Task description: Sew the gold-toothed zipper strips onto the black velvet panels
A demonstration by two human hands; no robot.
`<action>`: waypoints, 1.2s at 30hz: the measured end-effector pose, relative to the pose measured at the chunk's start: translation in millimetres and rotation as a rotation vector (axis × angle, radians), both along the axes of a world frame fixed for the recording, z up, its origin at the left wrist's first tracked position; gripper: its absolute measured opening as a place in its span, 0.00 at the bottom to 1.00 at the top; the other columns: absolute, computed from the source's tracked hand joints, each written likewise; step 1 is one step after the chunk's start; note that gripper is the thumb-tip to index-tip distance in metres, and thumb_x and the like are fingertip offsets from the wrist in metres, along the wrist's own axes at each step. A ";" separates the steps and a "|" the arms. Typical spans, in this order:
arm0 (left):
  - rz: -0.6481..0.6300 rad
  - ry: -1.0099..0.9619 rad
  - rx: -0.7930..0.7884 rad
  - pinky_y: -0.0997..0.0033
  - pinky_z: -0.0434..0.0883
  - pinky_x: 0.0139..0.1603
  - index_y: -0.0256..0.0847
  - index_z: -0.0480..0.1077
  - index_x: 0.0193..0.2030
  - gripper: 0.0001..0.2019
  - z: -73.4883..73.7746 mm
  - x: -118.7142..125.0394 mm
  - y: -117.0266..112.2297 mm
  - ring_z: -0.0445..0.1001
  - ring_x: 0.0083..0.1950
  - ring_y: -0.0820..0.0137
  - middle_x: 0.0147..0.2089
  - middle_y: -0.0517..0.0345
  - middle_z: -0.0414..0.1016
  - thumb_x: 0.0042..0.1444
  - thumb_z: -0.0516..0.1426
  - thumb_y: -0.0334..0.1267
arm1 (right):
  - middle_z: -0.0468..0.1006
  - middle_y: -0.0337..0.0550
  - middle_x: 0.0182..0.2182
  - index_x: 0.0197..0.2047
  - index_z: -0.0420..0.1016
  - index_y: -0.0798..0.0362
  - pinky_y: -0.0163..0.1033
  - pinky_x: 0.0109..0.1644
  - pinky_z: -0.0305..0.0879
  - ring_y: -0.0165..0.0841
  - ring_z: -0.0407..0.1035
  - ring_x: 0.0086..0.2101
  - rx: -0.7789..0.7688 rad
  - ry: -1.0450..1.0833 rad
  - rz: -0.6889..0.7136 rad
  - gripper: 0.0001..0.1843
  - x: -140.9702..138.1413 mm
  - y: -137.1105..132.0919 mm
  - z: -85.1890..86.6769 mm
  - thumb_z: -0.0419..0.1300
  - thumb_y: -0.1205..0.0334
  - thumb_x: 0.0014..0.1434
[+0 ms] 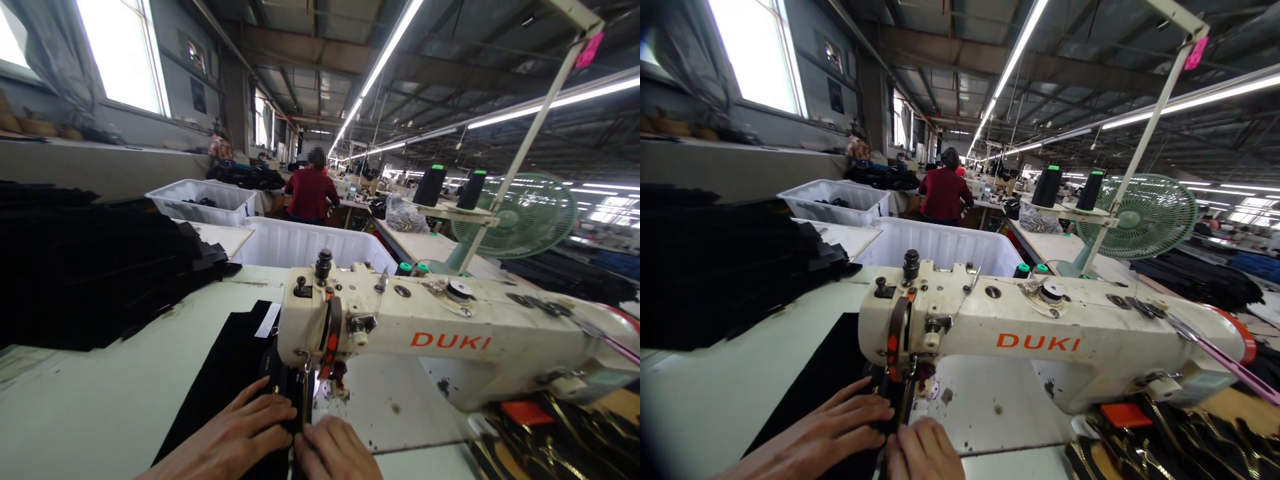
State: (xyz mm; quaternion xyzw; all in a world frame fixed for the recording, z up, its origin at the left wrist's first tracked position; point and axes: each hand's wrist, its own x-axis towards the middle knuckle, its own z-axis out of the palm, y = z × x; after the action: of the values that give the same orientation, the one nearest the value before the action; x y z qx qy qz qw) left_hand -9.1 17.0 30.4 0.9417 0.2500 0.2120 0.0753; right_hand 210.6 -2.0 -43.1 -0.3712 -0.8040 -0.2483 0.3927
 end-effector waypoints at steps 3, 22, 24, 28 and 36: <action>0.025 0.016 -0.035 0.52 0.57 0.71 0.50 0.70 0.60 0.36 4.4 3.4 2.7 0.71 0.63 0.59 0.65 0.60 0.70 0.41 0.54 0.23 | 0.76 0.41 0.28 0.35 0.76 0.54 0.36 0.32 0.69 0.33 0.70 0.28 0.035 0.017 0.045 0.19 -2.7 7.6 7.0 0.46 0.69 0.71; 0.061 0.042 -0.063 0.51 0.55 0.70 0.46 0.66 0.65 0.33 -5.4 -2.6 28.9 0.68 0.65 0.58 0.65 0.53 0.70 0.49 0.58 0.25 | 0.82 0.42 0.47 0.51 0.78 0.52 0.38 0.51 0.74 0.37 0.76 0.46 -0.049 -0.180 -0.056 0.12 10.4 16.9 -4.1 0.57 0.65 0.67; 0.061 0.020 -0.053 0.51 0.55 0.70 0.46 0.66 0.64 0.33 -5.5 -2.8 30.5 0.69 0.65 0.58 0.65 0.52 0.69 0.49 0.58 0.25 | 0.81 0.40 0.49 0.53 0.77 0.51 0.39 0.52 0.74 0.37 0.76 0.47 -0.091 -0.188 -0.064 0.13 11.2 15.0 -0.2 0.57 0.64 0.67; 0.054 0.018 -0.041 0.49 0.55 0.69 0.46 0.65 0.65 0.33 -6.0 -2.1 32.3 0.70 0.64 0.57 0.65 0.52 0.70 0.50 0.60 0.26 | 0.81 0.41 0.51 0.55 0.76 0.52 0.39 0.53 0.74 0.38 0.76 0.47 -0.148 -0.195 -0.060 0.16 12.5 13.4 1.6 0.59 0.64 0.65; 0.060 -0.050 -0.017 0.51 0.55 0.70 0.48 0.61 0.68 0.35 -18.0 -5.9 32.6 0.69 0.64 0.57 0.66 0.53 0.69 0.53 0.61 0.27 | 0.81 0.44 0.50 0.57 0.76 0.51 0.39 0.53 0.74 0.38 0.76 0.47 -0.147 -0.210 -0.052 0.24 15.4 13.8 0.7 0.56 0.74 0.59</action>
State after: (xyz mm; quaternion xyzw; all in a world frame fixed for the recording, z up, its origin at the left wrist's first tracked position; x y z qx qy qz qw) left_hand -14.9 49.5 12.4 0.9275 0.2780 0.2357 0.0829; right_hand 226.0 11.8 -42.4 -0.3917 -0.8467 -0.2364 0.2716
